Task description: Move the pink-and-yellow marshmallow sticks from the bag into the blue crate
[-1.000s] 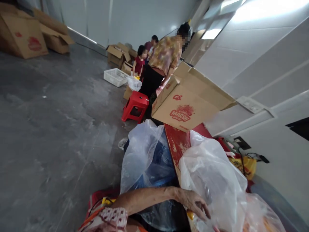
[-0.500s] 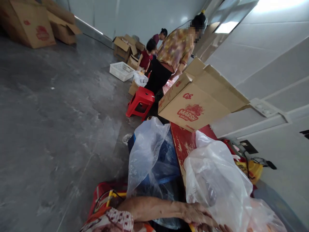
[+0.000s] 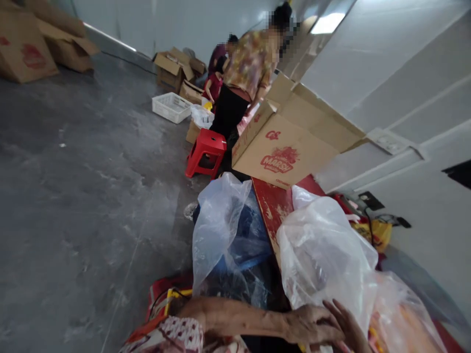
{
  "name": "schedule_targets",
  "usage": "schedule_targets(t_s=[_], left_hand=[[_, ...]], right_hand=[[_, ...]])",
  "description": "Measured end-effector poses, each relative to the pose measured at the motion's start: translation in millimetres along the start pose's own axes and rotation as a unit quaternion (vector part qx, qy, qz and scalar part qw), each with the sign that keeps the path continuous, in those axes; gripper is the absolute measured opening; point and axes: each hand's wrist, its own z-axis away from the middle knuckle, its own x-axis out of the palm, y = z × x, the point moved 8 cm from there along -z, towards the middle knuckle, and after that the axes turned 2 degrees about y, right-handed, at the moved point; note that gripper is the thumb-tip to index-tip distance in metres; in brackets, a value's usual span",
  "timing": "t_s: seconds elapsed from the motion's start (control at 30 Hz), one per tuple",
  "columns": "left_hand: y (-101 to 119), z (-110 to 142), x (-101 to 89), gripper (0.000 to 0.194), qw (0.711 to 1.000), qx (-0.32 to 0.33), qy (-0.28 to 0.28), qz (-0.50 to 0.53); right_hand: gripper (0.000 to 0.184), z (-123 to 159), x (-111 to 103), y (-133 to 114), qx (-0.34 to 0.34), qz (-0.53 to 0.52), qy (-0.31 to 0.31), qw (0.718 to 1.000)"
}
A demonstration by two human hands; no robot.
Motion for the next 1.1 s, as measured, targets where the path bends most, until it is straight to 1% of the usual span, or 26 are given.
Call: schedule_targets(t_s=[0.03, 0.07, 0.1, 0.13, 0.17, 0.2, 0.23, 0.27, 0.3, 0.33, 0.37, 0.43, 0.5, 0.53, 0.57, 0.6, 0.63, 0.67, 0.73, 0.77, 0.8, 0.83, 0.87, 0.93, 1.03, 1.1], left_hand=[[4.4, 7.4, -0.7, 0.054, 1.0, 0.0, 0.004, 0.014], [9.4, 16.2, 0.9, 0.048, 1.0, 0.002, -0.008, 0.025], [17.6, 24.8, 1.1, 0.043, 0.999, 0.022, -0.014, 0.035], [22.6, 31.8, 1.8, 0.041, 0.999, 0.023, -0.025, 0.04], [25.2, 35.3, 0.1, 0.041, 0.998, 0.012, -0.026, 0.052], [24.4, 35.1, -1.8, 0.041, 0.997, -0.016, -0.028, 0.063], [23.4, 30.9, -7.2, 0.043, 0.997, -0.034, -0.01, 0.075], [22.7, 23.8, -13.5, 0.045, 0.996, -0.041, 0.01, 0.085], [21.8, 14.8, -19.2, 0.047, 0.995, -0.041, 0.024, 0.083], [21.0, 5.0, -24.4, 0.047, 0.996, -0.036, 0.033, 0.069], [20.0, -4.6, -29.4, 0.047, 0.998, -0.032, 0.042, 0.044], [19.4, -22.6, -36.9, 0.043, 0.998, -0.025, 0.049, -0.042], [22.5, -39.8, -38.6, 0.033, 0.984, -0.008, 0.045, -0.171], [25.7, -48.8, -36.2, 0.026, 0.968, 0.012, 0.04, -0.249], [28.9, -58.0, -31.2, 0.018, 0.942, 0.04, 0.035, -0.33], [30.6, -67.0, -23.5, 0.011, 0.908, 0.071, 0.028, -0.413], [29.5, -75.6, -14.0, 0.006, 0.864, 0.097, 0.02, -0.493], [24.4, -83.8, -3.8, 0.005, 0.816, 0.112, 0.009, -0.567], [4.7, -97.6, 14.1, 0.016, 0.72, 0.103, -0.023, -0.686], [-6.9, -102.6, 20.7, 0.023, 0.679, 0.09, -0.044, -0.727], [-17.6, -106.0, 26.0, 0.03, 0.646, 0.08, -0.066, -0.756], [-26.6, -107.9, 30.1, 0.034, 0.622, 0.075, -0.089, -0.774], [-33.5, -108.5, 33.0, 0.037, 0.607, 0.079, -0.109, -0.783], [-40.7, -107.1, 34.5, 0.037, 0.599, 0.107, -0.127, -0.784], [-43.6, -102.3, 26.8, 0.033, 0.608, 0.169, -0.09, -0.77], [-48.4, -99.2, 22.3, 0.029, 0.616, 0.207, -0.08, -0.756]], right_hand=[[0.058, 5.9, 1.9, 1.9, 0.013, -0.018, 0.021, 1.0], [0.06, 12.8, 2.2, 0.6, 0.019, -0.039, 0.061, 0.997], [0.065, 18.4, 6.6, -4.1, 0.012, -0.043, 0.079, 0.996], [0.068, 21.0, 13.1, -8.2, 0.01, -0.052, 0.081, 0.995], [0.067, 20.1, 18.7, -7.2, 0.026, -0.06, 0.076, 0.995], [0.067, 17.2, 13.9, -0.7, 0.047, -0.074, 0.119, 0.989], [0.069, 13.9, 2.9, 10.1, 0.06, -0.087, 0.178, 0.978], [0.068, 12.5, -12.9, 23.4, 0.057, -0.082, 0.247, 0.964], [0.064, 15.5, -31.8, 40.0, 0.059, -0.044, 0.322, 0.944], [0.058, 22.6, -49.9, 58.7, 0.075, 0.024, 0.386, 0.919], [0.051, 30.3, -63.5, 78.4, 0.1, 0.093, 0.419, 0.898], [0.043, 46.3, -80.6, 118.2, 0.158, 0.191, 0.432, 0.867], [0.044, 59.8, -88.0, 151.7, 0.196, 0.212, 0.422, 0.859], [0.044, 64.9, -90.1, 163.9, 0.204, 0.208, 0.422, 0.858], [0.044, 68.5, -91.5, 172.9, 0.206, 0.201, 0.424, 0.859], [0.043, 70.0, -92.1, 179.4, 0.205, 0.195, 0.422, 0.861], [0.041, 69.9, -92.1, 184.1, 0.2, 0.19, 0.416, 0.867], [0.039, 68.9, -91.8, 187.4, 0.193, 0.184, 0.408, 0.873], [0.035, 67.1, -91.2, 191.1, 0.176, 0.171, 0.399, 0.884], [0.034, 66.8, -90.8, 192.1, 0.168, 0.164, 0.397, 0.887], [0.033, 67.0, -90.4, 193.0, 0.16, 0.157, 0.397, 0.89], [0.031, 67.8, -90.1, 193.9, 0.154, 0.15, 0.399, 0.891], [0.03, 68.8, -89.8, 195.1, 0.148, 0.142, 0.404, 0.891], [0.028, 70.8, -89.2, 197.6, 0.135, 0.124, 0.417, 0.89], [0.027, 71.9, -88.6, 200.3, 0.119, 0.111, 0.431, 0.887], [0.026, 72.1, -89.0, 199.9, 0.114, 0.114, 0.435, 0.886]])
